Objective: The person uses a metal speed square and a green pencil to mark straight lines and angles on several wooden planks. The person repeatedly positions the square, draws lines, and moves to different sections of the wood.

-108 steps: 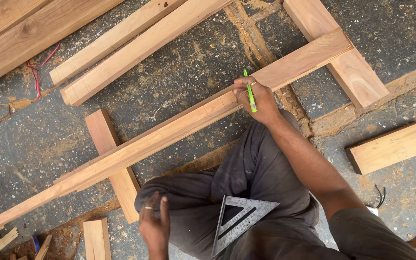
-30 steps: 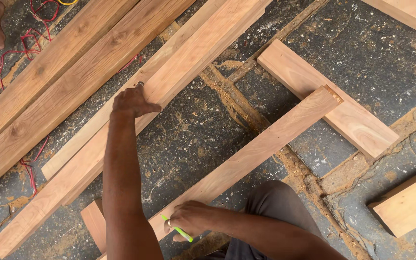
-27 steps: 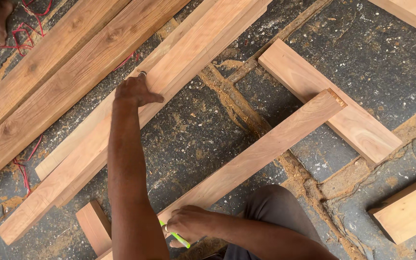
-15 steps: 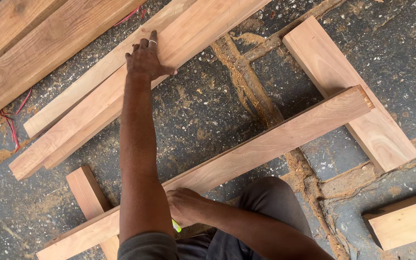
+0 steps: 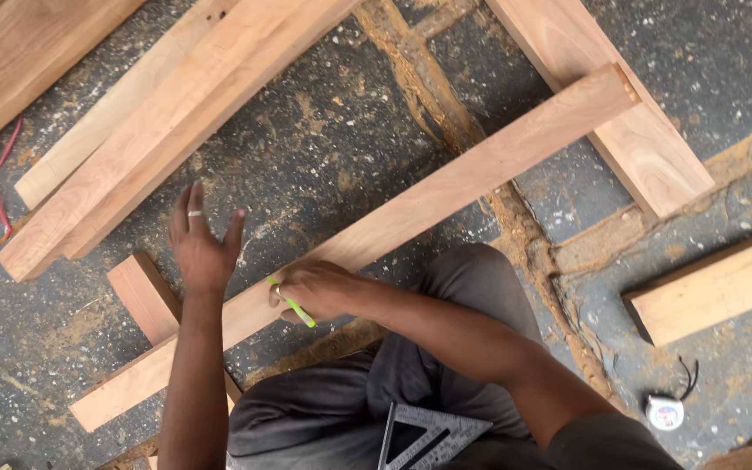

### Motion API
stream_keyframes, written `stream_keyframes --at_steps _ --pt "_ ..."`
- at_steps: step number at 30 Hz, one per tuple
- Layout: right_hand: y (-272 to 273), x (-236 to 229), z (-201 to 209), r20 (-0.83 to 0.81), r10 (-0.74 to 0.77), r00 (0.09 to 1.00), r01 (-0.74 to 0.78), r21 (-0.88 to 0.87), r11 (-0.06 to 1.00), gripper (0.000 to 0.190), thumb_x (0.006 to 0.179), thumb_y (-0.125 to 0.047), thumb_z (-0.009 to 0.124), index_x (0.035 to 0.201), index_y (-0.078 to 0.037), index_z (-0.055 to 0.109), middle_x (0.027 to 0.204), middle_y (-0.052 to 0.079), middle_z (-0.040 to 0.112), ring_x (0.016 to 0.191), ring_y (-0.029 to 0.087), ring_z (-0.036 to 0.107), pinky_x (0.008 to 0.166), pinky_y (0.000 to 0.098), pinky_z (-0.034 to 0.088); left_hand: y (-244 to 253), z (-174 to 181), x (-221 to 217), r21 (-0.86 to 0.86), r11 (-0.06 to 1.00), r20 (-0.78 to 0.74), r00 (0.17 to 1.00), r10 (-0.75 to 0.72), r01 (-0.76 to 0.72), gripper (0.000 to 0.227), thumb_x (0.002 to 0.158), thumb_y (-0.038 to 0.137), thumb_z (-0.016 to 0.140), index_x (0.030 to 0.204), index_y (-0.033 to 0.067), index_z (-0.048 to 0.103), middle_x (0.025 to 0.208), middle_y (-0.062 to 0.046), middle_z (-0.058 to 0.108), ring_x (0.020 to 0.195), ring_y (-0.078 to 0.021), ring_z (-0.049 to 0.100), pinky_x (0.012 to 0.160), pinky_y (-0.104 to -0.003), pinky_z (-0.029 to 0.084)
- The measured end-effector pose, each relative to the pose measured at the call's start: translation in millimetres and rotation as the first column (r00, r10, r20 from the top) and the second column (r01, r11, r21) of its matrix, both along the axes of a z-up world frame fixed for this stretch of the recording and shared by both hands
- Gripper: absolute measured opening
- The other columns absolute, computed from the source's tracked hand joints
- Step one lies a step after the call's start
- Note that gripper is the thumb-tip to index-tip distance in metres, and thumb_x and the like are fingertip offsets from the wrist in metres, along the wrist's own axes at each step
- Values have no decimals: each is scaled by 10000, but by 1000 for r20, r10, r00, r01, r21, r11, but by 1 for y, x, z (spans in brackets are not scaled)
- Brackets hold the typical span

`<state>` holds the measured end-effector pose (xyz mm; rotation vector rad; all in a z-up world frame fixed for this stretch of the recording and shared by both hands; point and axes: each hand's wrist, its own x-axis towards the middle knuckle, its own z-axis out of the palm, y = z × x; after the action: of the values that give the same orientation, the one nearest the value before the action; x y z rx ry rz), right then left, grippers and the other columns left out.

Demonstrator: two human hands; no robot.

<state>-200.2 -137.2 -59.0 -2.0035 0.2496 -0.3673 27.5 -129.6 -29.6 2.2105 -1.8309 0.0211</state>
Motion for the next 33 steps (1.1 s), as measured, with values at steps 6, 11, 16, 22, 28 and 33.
stream_keyframes --at_steps 6,11,16,22,28,33 --pt "2 -2 -7 90 -47 995 48 -4 999 205 860 -204 758 1012 -97 673 957 80 706 941 307 712 811 470 547 215 32 -52 -129 914 -114 921 372 -385 540 1091 243 733 1489 -55 521 1457 -298 560 1336 -480 573 1128 -536 481" --pt "11 -10 -14 132 -36 991 49 -94 994 241 876 -194 784 1076 -112 678 986 94 711 976 348 690 815 504 530 336 22 -111 53 780 -110 772 626 -624 421 1025 270 722 1344 7 645 1400 -223 605 1293 -413 564 1107 -507 457" --pt "22 -15 -14 6 13 1000 -11 -276 961 243 923 -245 802 1123 -140 712 1033 67 756 1045 287 714 912 462 570 347 13 -125 -112 744 -118 752 648 -659 369 991 275 748 1266 37 688 1382 -180 619 1328 -386 538 1131 -497 441" --pt "17 -26 -4 -91 -188 978 107 -553 826 882 757 -443 923 1458 -52 557 1371 238 615 1352 383 466 1129 528 301 332 19 -130 -123 652 -108 663 740 -748 388 908 346 768 1213 111 719 1352 -114 632 1316 -345 533 1105 -483 408" --pt "6 -31 -26 -133 -179 975 17 -758 653 978 745 -310 944 1591 -89 505 1458 120 619 1391 290 518 1199 451 319 331 19 -131 -132 615 -123 629 768 -777 393 919 375 763 1209 114 715 1347 -85 640 1328 -310 534 1119 -471 406" --pt "4 -31 -30 -166 -148 975 -30 -757 652 965 684 -338 969 1533 -103 575 1390 136 647 1299 307 551 1124 461 374 335 21 -134 -139 611 -143 627 766 -779 382 918 363 761 1203 113 721 1340 -93 644 1318 -317 537 1110 -480 400"
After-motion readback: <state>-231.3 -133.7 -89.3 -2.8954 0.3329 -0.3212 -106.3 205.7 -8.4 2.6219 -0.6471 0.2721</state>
